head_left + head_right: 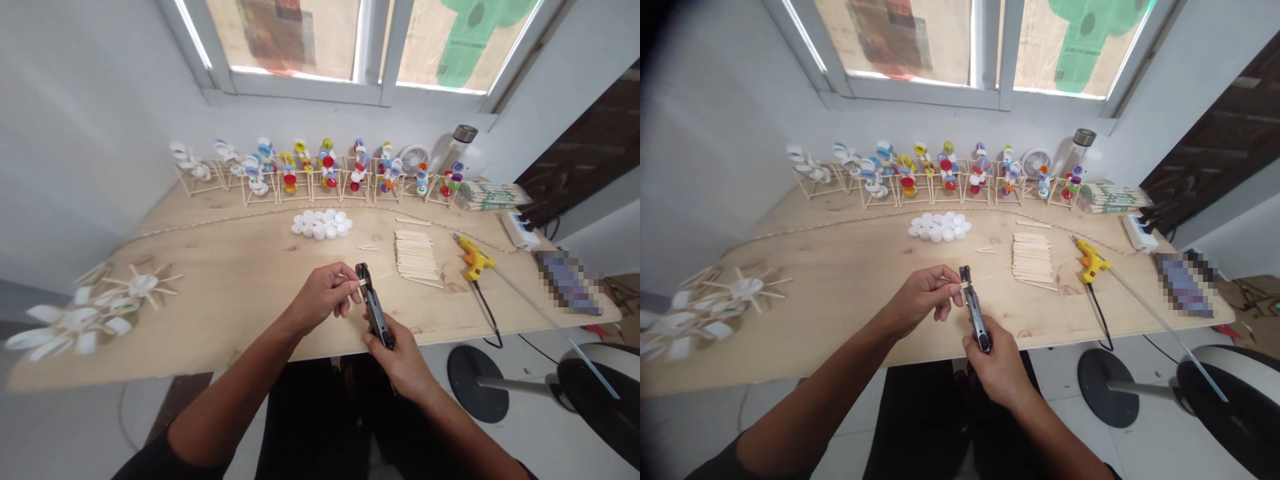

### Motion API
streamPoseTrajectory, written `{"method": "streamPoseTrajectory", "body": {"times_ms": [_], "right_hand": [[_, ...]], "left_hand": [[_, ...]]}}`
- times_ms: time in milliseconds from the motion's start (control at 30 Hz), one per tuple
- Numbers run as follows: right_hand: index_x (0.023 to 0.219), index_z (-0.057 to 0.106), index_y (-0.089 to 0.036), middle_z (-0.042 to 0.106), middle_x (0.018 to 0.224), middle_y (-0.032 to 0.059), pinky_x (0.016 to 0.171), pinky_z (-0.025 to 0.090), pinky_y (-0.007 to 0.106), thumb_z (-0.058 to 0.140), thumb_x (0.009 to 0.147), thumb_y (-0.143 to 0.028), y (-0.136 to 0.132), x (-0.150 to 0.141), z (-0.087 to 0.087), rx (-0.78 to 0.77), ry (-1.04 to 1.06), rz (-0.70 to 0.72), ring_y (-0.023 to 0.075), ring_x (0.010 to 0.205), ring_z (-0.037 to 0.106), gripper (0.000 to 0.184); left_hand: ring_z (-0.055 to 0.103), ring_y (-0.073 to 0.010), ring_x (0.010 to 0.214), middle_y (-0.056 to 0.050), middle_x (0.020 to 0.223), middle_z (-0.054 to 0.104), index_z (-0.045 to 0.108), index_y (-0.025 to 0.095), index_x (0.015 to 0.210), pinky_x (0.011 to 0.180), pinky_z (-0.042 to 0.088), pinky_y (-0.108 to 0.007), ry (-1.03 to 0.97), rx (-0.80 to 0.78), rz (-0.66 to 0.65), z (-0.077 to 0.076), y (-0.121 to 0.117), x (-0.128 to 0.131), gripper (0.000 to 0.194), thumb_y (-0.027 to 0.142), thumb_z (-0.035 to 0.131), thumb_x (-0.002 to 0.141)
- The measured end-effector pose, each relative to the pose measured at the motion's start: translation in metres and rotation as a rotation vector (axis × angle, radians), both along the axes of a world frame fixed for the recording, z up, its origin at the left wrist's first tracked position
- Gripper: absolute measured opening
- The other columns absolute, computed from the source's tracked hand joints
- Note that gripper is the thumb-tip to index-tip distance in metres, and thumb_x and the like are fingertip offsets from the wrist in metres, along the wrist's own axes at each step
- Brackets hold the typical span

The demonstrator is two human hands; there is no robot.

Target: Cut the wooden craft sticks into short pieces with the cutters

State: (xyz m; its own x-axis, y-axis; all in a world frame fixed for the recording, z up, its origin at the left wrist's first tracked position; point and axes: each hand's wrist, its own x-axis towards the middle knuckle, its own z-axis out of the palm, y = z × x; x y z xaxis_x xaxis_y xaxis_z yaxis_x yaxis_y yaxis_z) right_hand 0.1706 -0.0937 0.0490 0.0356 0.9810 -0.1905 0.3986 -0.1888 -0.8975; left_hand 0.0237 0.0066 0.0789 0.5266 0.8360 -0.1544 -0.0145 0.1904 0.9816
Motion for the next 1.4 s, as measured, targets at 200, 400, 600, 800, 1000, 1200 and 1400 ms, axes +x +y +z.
{"method": "streamPoseTrajectory", "body": {"times_ms": [200,400,600,800,1000,1200,1400], "right_hand": [[0.102,0.060,-0.015,0.063,0.083,0.0031,0.068,0.043,0.027,0.052,0.077,-0.026,0.000,0.003,0.000,0.025,-0.029,-0.030,0.0164,0.070,0.055,0.028],[0.103,0.060,-0.016,0.065,0.089,0.0046,0.073,0.043,0.029,0.053,0.076,-0.023,0.001,0.006,-0.001,0.037,-0.049,-0.027,0.0178,0.076,0.056,0.028],[0.102,0.060,-0.016,0.064,0.081,0.0028,0.069,0.043,0.027,0.053,0.076,-0.022,0.003,0.007,-0.002,0.051,-0.069,-0.029,0.0165,0.070,0.056,0.028],[0.099,0.060,-0.016,0.063,0.082,0.0030,0.069,0.043,0.026,0.053,0.075,-0.023,0.004,0.007,-0.003,0.045,-0.093,-0.033,0.0171,0.073,0.056,0.026],[0.097,0.060,-0.016,0.058,0.070,0.0002,0.062,0.041,0.025,0.051,0.077,-0.025,0.004,0.003,-0.005,0.041,-0.119,-0.031,0.0149,0.063,0.051,0.024],[0.096,0.059,-0.015,0.057,0.070,0.0001,0.061,0.040,0.024,0.051,0.078,-0.025,0.007,0.000,-0.007,0.042,-0.108,-0.032,0.0143,0.062,0.050,0.023],[0.095,0.057,-0.017,0.053,0.064,-0.0023,0.057,0.038,0.023,0.050,0.078,-0.022,0.011,-0.001,-0.006,0.033,-0.125,-0.023,0.0127,0.056,0.047,0.020]], "left_hand": [[0.047,-0.0046,0.035,0.001,0.060,0.060,0.048,0.014,0.078,0.034,0.032,-0.015,0.019,0.008,-0.009,0.001,0.002,0.003,0.018,0.028,0.059,0.074],[0.047,-0.0046,0.035,0.001,0.059,0.061,0.048,0.014,0.077,0.034,0.032,-0.015,0.040,0.013,-0.022,0.000,0.005,0.007,0.017,0.027,0.058,0.074],[0.047,-0.0047,0.034,0.001,0.058,0.061,0.049,0.014,0.077,0.033,0.032,-0.015,0.054,0.020,-0.010,-0.001,0.006,0.008,0.016,0.026,0.058,0.073],[0.047,-0.0048,0.034,0.001,0.057,0.060,0.049,0.014,0.077,0.033,0.032,-0.015,0.058,0.027,-0.003,-0.002,0.005,0.008,0.016,0.026,0.058,0.073],[0.047,-0.0049,0.034,0.002,0.056,0.060,0.048,0.014,0.077,0.034,0.032,-0.015,0.054,0.018,0.003,-0.005,0.007,0.006,0.015,0.025,0.058,0.073],[0.047,-0.0047,0.034,0.001,0.057,0.061,0.048,0.014,0.076,0.034,0.032,-0.015,0.023,-0.001,0.020,-0.007,0.008,0.005,0.016,0.025,0.058,0.073],[0.047,-0.0050,0.036,0.000,0.060,0.061,0.047,0.014,0.075,0.035,0.033,-0.016,0.023,0.005,0.026,-0.006,0.010,0.004,0.018,0.029,0.058,0.073]]}}
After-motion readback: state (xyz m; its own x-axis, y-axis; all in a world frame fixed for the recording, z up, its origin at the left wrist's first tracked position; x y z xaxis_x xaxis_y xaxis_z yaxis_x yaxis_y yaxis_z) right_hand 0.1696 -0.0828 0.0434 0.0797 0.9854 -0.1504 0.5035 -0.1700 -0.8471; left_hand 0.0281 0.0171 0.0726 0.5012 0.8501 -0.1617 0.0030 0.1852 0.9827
